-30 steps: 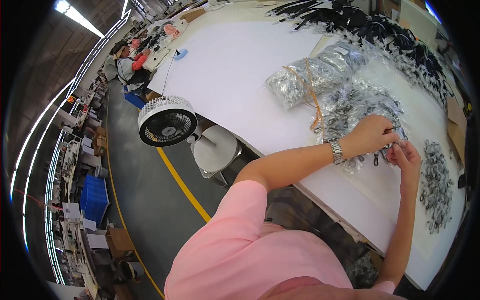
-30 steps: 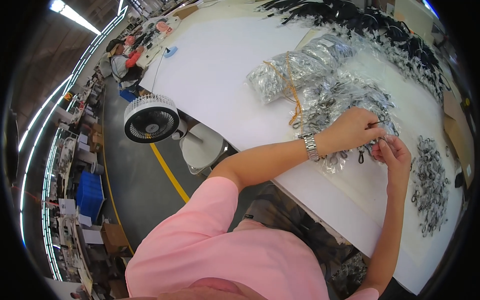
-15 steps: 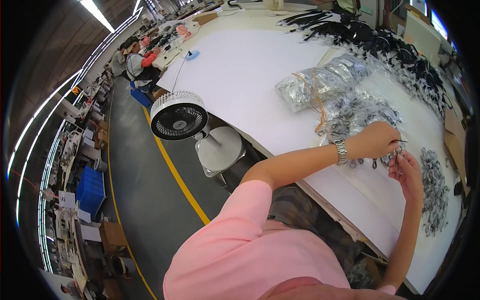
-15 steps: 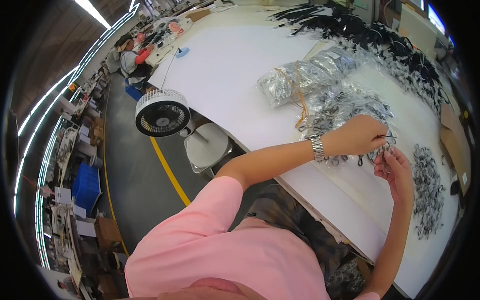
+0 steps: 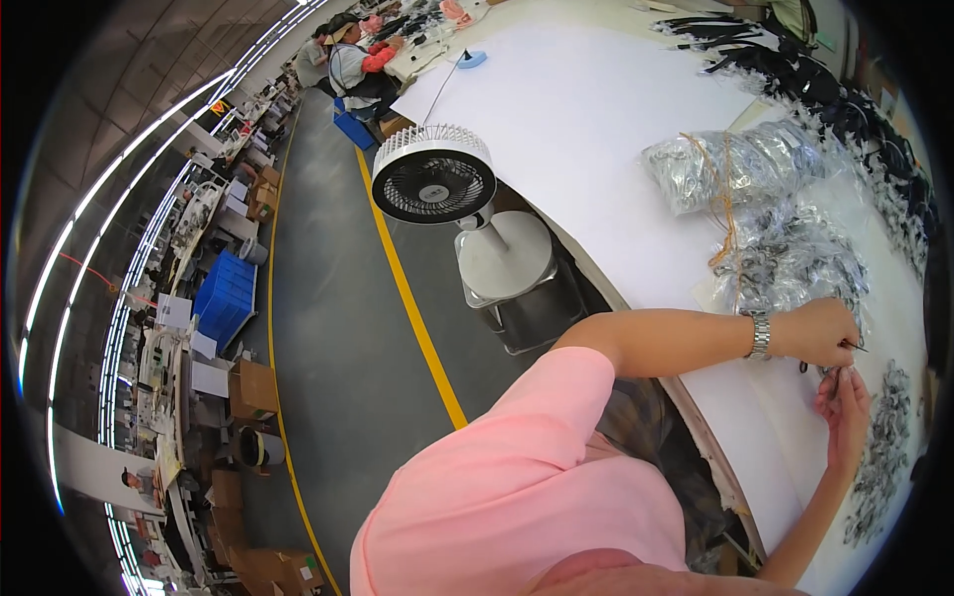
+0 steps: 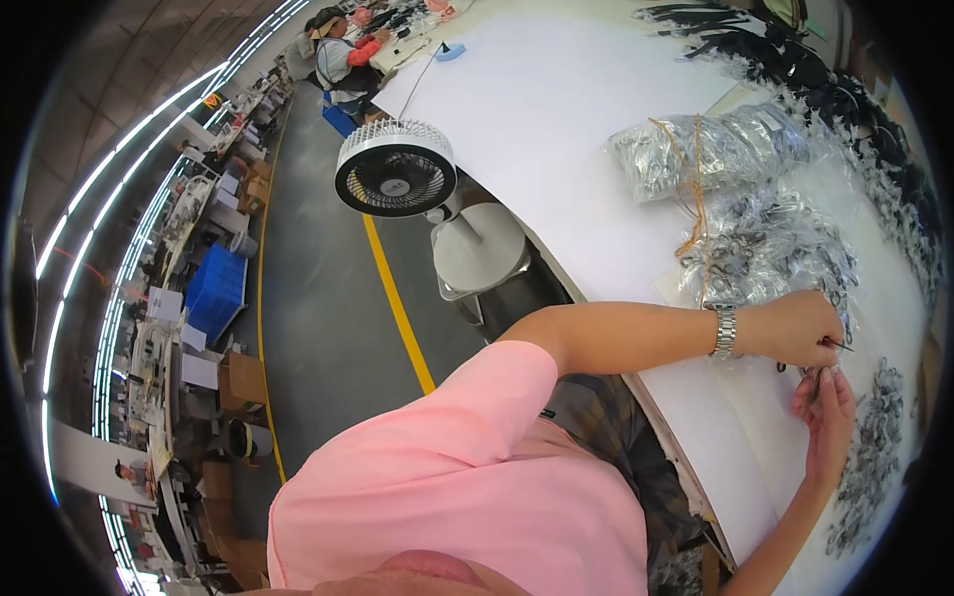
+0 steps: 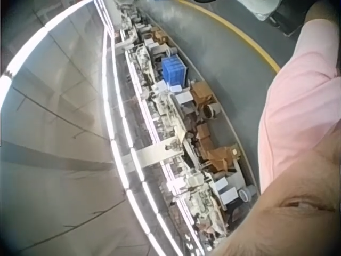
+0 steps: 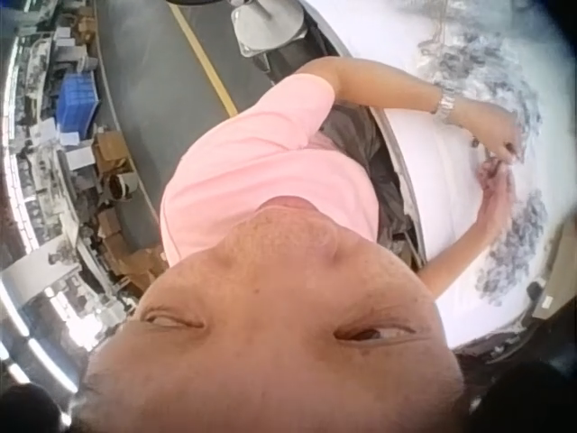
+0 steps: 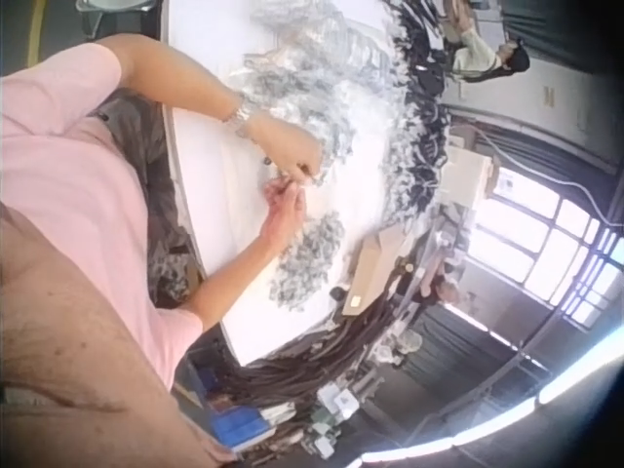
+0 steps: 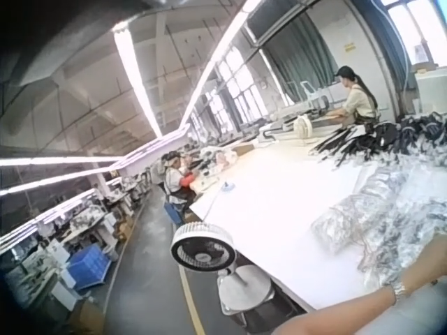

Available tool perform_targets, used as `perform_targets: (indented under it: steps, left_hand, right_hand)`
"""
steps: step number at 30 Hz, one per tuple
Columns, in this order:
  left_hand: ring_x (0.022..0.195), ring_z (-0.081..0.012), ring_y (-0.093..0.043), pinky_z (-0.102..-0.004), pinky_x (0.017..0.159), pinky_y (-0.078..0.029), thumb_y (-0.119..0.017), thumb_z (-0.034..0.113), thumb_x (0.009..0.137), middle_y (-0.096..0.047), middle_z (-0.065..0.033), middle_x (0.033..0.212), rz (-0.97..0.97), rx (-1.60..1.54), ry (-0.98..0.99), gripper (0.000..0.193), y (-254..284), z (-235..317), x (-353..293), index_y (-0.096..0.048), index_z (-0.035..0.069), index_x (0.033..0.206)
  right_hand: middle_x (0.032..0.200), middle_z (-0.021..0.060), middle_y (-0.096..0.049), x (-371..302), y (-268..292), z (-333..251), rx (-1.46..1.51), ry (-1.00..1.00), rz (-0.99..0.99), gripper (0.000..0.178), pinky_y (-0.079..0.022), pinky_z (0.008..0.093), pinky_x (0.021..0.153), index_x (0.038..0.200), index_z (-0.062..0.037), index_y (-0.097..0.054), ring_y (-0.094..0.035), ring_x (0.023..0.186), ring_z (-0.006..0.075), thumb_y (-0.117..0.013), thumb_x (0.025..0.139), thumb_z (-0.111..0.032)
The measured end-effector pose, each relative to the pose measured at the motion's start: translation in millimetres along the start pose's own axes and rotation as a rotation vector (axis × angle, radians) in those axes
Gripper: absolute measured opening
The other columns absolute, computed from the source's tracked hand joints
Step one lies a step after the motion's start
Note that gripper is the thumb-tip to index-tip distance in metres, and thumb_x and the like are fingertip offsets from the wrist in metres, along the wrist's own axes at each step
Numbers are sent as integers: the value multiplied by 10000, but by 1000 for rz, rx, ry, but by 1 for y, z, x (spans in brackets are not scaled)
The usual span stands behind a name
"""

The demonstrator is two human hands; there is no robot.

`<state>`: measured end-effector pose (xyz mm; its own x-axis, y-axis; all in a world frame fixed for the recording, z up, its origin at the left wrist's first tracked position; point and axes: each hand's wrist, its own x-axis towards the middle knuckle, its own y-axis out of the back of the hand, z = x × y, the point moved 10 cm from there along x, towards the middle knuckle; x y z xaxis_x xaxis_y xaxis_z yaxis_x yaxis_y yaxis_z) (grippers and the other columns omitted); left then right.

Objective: Assembling small metal snap hooks and rings for leather goods bags or straps.

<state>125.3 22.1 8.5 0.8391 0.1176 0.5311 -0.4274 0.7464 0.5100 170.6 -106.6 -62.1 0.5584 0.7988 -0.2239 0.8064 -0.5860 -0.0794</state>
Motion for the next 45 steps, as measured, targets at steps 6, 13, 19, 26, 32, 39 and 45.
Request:
perform_targets:
  steps: [6,13,19,26,32,39,45]
  left_hand:
    - [643,-352,-670,-433,646,-539,-694,172,765,-678,-169,678,76,-8,-57,169,-4,-3,-1,-679,27,680]
    - [626,-227,-713,-349,614,-550,-756,178,804,-711,-145,671,138,-481,276,220,12,-13,-3,-716,-19,714]
    - [526,-159,-662,-296,480,-505,-746,98,816,-703,-152,684,117,-263,-23,157,16,29,6,-708,-53,798]
    - [548,-128,-656,-264,455,-488,-707,106,858,-742,-100,747,-68,-730,311,183,-34,5,-5,-722,-51,951]
    - [596,-46,-582,-193,473,-373,-662,138,988,-758,-84,901,-234,-773,554,193,-23,-1,-19,-698,-37,1062]
    - [539,-25,-475,-194,468,-319,-678,167,996,-724,-45,866,-323,-820,613,164,-43,18,-28,-704,4,998]
    - [546,-27,-473,-193,469,-321,-684,153,993,-711,-34,848,-276,-826,624,136,-39,6,-27,-686,18,996]
  right_hand:
    - [811,-12,-630,4,-2,8,-81,-51,25,173,-458,205,601,1038,-116,-618,-550,623,49,-556,1085,-271]
    - [887,-3,-677,12,22,-2,50,96,-38,186,-502,226,715,1085,-105,-644,-625,755,70,-579,1073,-280]
    - [1364,-5,-608,19,63,0,499,224,210,389,-406,325,1073,1399,-106,-586,-552,1276,131,-562,1079,-325]
    - [1360,59,-631,10,31,-3,438,234,-41,408,-481,370,998,1395,-93,-587,-608,1195,162,-556,1081,-352]
    - [1088,55,-715,13,-2,-19,450,194,63,375,-513,343,846,1206,-20,-677,-608,856,114,-559,1072,-349]
    - [1193,96,-717,-12,3,-39,399,240,146,411,-456,244,653,1265,13,-665,-563,738,86,-522,1084,-326]
    - [1071,61,-728,-10,8,-21,387,193,189,373,-524,257,767,1231,7,-690,-611,765,89,-585,1056,-305]
